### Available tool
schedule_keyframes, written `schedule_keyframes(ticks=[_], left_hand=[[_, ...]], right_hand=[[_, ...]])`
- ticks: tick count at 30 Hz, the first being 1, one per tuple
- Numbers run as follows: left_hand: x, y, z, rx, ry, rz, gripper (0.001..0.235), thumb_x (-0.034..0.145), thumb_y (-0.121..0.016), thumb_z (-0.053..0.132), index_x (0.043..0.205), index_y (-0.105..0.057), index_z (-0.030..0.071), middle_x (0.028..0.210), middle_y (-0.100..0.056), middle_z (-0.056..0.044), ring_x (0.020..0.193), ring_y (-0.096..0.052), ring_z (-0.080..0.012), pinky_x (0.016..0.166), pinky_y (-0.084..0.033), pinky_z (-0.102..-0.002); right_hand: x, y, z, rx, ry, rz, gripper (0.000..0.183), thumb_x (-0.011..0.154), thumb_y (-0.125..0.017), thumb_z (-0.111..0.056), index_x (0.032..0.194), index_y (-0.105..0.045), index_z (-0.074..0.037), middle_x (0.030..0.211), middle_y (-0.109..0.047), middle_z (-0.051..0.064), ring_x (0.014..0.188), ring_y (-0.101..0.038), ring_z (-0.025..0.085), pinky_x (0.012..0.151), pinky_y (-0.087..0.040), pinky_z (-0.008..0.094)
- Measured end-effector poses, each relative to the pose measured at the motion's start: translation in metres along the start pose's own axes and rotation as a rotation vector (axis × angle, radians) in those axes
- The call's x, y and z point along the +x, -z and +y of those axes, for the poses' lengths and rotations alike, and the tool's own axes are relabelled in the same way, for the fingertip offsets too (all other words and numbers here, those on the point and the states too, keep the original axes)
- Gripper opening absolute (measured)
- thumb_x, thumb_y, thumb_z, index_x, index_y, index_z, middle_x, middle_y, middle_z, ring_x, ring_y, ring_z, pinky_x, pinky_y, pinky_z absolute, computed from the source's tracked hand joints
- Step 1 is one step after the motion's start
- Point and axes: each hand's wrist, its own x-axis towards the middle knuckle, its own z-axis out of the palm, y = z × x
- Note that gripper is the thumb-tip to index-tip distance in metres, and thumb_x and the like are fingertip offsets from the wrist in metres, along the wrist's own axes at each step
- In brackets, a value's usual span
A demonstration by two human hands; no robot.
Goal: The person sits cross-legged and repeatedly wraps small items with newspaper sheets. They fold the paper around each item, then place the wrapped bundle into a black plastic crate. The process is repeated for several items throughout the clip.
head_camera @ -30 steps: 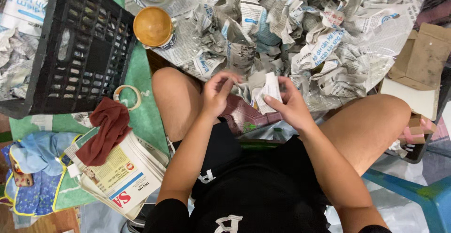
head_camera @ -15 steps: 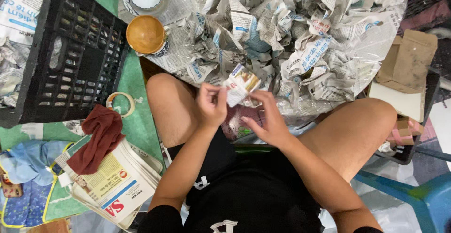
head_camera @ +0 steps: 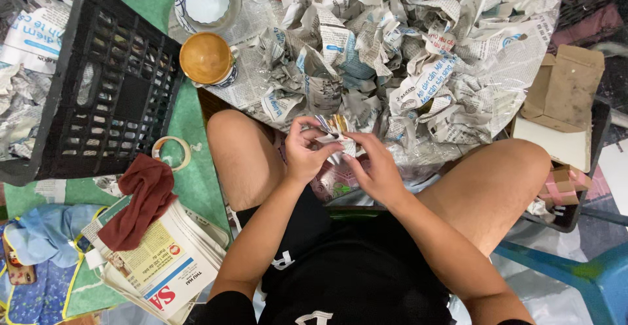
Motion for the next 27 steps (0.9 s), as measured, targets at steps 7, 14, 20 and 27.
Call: schedule_keyframes(ticks=[7, 14, 20, 27], left_hand=[[0.007, 0.019, -0.003, -0.065, -0.034, 0.114, 0.051, 0.082, -0.082, -0.007, 0.126, -0.057, -0.001, 0.108, -0.072, -0.011, 0.094, -0.071, -0.0136, 0.079, -0.058, -0.025], [0.011, 0.048, -0.015, -0.029, -0.091, 0.105, 0.031, 0.09, -0.081, -0.009, 0.117, -0.067, -0.005, 0.104, -0.072, -0.011, 0.088, -0.067, -0.0114, 0.075, -0.053, -0.025], [-0.011, 0.025, 0.021, 0.201, -0.229, 0.268, 0.025, 0.094, -0.08, -0.001, 0.112, -0.063, 0.001, 0.1, -0.066, -0.007, 0.088, -0.063, -0.0113, 0.078, -0.051, -0.028], [-0.054, -0.024, 0.132, 0.983, -0.92, -0.284, 0.022, 0.083, -0.08, 0.012, 0.104, -0.076, 0.011, 0.088, -0.067, -0.002, 0.08, -0.066, -0.0192, 0.094, -0.06, -0.046]], right_hand=[[-0.006, 0.016, 0.039, 0.143, -0.317, 0.081, 0.02, 0.104, -0.06, -0.009, 0.122, -0.065, -0.002, 0.102, -0.072, 0.009, 0.087, -0.064, 0.013, 0.076, -0.052, 0.029], [0.001, 0.05, 0.066, 0.467, -0.347, 0.263, 0.021, 0.109, -0.058, 0.001, 0.129, -0.053, 0.001, 0.111, -0.072, 0.009, 0.098, -0.066, 0.01, 0.084, -0.053, 0.023], [-0.018, 0.039, 0.045, -0.085, -0.058, 0.519, 0.047, 0.098, -0.071, -0.013, 0.133, -0.041, -0.003, 0.111, -0.054, 0.015, 0.099, -0.053, 0.021, 0.086, -0.046, 0.036], [-0.033, 0.013, -0.007, 0.969, 0.005, -0.075, 0.084, 0.089, -0.073, -0.051, 0.149, -0.031, -0.008, 0.146, -0.041, 0.009, 0.13, -0.046, 0.018, 0.1, -0.048, 0.037]])
